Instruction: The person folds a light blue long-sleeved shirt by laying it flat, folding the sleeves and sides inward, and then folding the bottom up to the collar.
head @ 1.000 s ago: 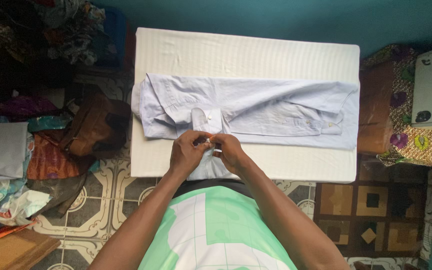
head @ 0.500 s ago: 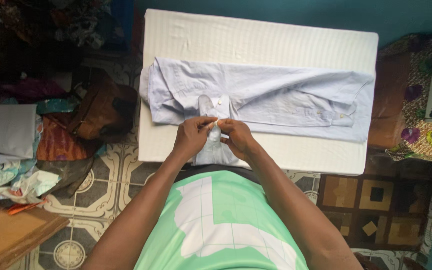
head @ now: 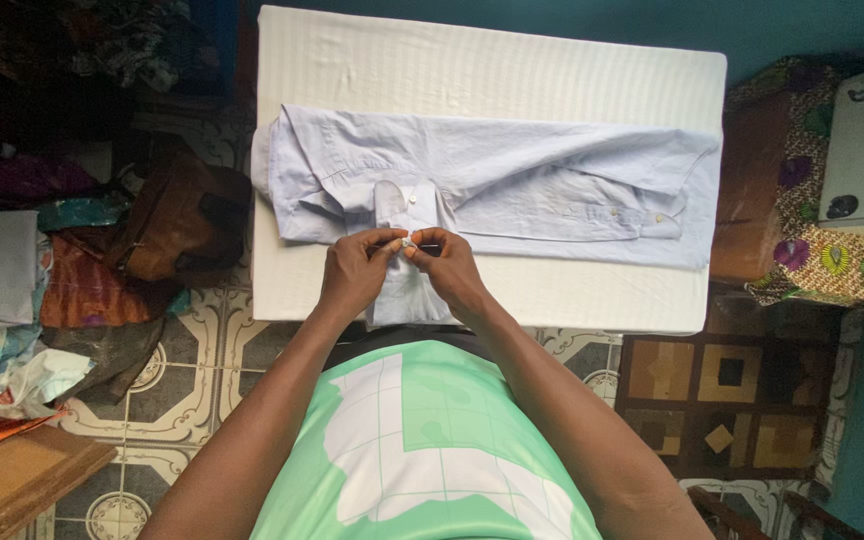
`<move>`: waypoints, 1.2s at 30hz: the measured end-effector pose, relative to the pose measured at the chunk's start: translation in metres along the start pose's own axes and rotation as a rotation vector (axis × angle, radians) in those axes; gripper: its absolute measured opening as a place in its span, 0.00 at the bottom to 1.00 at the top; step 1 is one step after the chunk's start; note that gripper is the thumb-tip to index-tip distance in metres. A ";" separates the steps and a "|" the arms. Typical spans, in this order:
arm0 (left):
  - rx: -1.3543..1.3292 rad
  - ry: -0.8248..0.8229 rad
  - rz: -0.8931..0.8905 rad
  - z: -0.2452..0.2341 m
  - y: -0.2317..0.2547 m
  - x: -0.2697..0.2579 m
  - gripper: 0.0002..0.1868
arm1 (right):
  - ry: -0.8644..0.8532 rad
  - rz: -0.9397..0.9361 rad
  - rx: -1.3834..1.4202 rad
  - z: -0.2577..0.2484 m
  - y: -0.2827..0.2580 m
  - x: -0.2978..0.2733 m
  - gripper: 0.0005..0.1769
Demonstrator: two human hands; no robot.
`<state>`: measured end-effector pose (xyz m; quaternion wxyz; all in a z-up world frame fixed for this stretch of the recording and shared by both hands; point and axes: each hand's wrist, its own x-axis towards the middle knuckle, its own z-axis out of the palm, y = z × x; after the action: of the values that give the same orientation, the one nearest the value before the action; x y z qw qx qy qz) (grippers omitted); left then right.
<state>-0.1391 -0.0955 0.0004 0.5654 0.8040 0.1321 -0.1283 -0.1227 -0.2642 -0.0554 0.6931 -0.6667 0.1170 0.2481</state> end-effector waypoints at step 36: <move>0.183 0.175 0.283 0.023 -0.006 -0.004 0.10 | 0.034 0.170 0.272 -0.007 0.000 0.011 0.07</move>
<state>-0.1461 -0.1158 -0.0110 0.4886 0.8707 0.0543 0.0113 -0.1120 -0.2693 -0.0618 0.7513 -0.5587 0.2171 0.2762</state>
